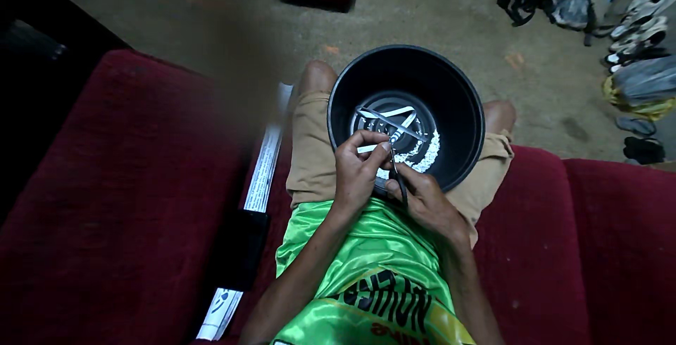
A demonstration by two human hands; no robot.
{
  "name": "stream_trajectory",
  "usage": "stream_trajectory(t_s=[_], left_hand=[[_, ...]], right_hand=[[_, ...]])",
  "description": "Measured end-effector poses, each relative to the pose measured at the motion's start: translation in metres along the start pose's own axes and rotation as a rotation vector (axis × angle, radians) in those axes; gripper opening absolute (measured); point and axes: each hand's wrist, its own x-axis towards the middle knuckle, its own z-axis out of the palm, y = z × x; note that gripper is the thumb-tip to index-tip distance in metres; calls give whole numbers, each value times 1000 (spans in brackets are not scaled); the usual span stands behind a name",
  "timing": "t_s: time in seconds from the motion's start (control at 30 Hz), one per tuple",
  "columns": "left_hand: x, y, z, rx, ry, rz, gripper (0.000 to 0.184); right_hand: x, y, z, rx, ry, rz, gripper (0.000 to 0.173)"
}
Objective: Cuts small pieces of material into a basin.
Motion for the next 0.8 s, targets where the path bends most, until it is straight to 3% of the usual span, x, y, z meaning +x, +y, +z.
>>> stream_trajectory(t_s=[0.47,0.63,0.8], left_hand=[[2,1,-7,10,-19,-14,11],[2,2,-6,-30,-10,-25,11],[1,3,-4,-33,-23,-6,10]], right_hand=[[-2,4,-1,63,41,27,37],[-3,1,-4,60,-44,3,53],[-1,2,-3,29,-15,-27,51]])
